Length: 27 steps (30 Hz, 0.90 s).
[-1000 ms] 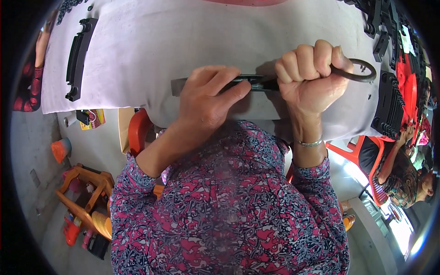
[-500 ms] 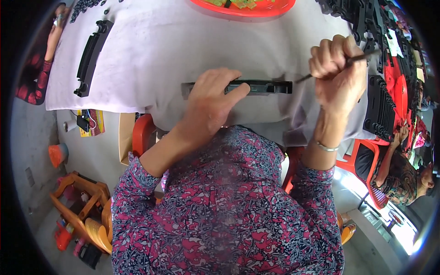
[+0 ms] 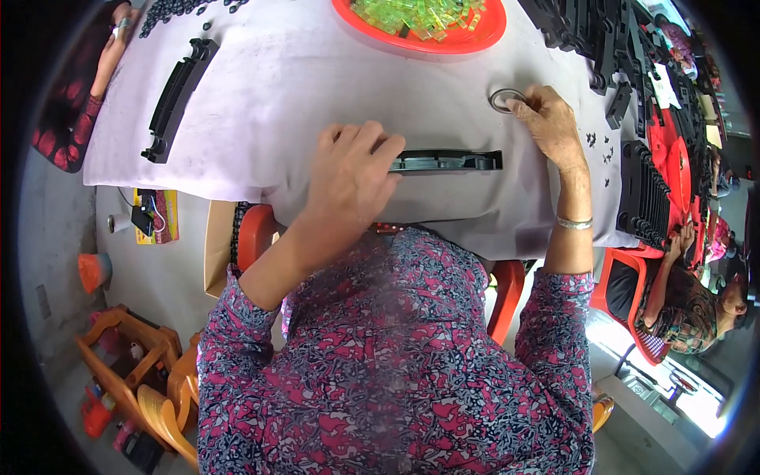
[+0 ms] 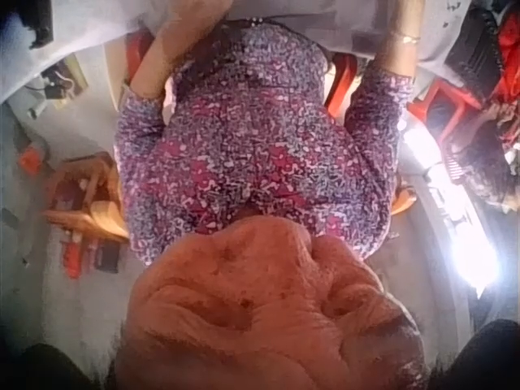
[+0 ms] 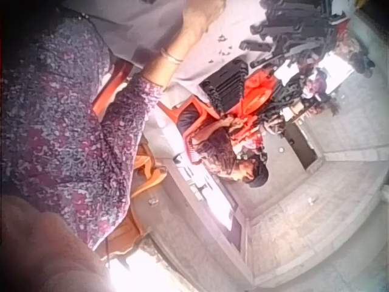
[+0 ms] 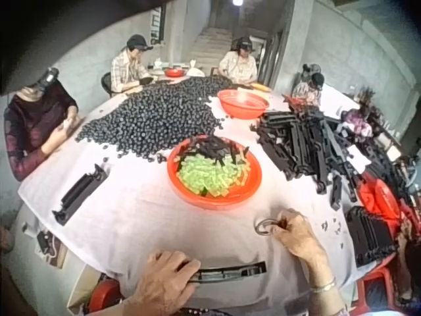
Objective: The person assembles spirit levels by inserting green vials into black plastic frames and securing them using a looped metal tool.
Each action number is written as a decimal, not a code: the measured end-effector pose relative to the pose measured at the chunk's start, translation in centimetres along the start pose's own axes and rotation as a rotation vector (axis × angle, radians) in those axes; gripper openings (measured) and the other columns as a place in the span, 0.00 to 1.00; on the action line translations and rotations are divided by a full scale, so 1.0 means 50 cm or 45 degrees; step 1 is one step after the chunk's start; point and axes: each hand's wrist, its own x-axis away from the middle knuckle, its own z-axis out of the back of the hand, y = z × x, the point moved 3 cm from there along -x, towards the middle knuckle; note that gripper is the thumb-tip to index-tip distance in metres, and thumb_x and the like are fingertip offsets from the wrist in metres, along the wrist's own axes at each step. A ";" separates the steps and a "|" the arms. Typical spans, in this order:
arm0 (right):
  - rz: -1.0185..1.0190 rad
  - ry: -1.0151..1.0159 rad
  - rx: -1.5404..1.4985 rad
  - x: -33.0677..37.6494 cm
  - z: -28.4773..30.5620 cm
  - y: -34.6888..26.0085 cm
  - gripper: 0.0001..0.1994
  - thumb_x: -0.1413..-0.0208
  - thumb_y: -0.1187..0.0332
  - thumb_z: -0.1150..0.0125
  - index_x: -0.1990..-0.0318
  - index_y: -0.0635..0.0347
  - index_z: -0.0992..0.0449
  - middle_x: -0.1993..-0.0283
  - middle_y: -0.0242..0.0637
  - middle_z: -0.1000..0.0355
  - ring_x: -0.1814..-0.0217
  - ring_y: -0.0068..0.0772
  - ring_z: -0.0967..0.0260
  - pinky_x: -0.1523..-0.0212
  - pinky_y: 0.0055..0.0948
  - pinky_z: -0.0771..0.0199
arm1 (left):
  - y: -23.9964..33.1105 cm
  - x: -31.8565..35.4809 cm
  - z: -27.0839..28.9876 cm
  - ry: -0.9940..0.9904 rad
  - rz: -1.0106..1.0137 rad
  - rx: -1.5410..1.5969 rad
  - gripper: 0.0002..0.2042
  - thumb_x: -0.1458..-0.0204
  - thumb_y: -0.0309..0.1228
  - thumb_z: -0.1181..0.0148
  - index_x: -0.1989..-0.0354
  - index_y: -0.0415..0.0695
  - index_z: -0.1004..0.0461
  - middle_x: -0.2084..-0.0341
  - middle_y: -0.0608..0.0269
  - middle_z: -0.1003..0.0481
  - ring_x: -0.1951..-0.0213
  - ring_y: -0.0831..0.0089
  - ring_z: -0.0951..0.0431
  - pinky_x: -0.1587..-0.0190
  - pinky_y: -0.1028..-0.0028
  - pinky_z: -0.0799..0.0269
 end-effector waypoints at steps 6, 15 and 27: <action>-0.002 0.169 -0.751 0.097 -0.006 -0.089 0.08 0.44 0.73 0.35 0.59 0.66 0.22 0.76 0.31 0.28 0.76 0.18 0.38 0.72 0.24 0.34 | -0.015 0.009 -0.005 -0.021 0.046 0.058 0.16 0.59 0.27 0.31 0.59 0.42 0.24 0.66 0.59 0.30 0.61 0.59 0.28 0.53 0.60 0.37; -0.040 -0.353 -0.408 0.190 -0.048 -0.222 0.22 0.53 0.65 0.29 0.52 0.70 0.26 0.80 0.46 0.30 0.82 0.32 0.33 0.75 0.32 0.33 | -0.019 0.013 -0.016 0.057 0.035 0.134 0.16 0.58 0.28 0.32 0.59 0.42 0.24 0.68 0.59 0.31 0.61 0.58 0.29 0.57 0.61 0.36; -0.471 -0.325 -1.334 0.205 -0.088 -0.207 0.21 0.49 0.78 0.32 0.48 0.75 0.30 0.82 0.24 0.38 0.84 0.11 0.46 0.85 0.15 0.49 | -0.020 0.017 -0.022 0.097 0.055 0.184 0.16 0.60 0.25 0.30 0.60 0.41 0.23 0.68 0.58 0.31 0.62 0.58 0.30 0.60 0.61 0.35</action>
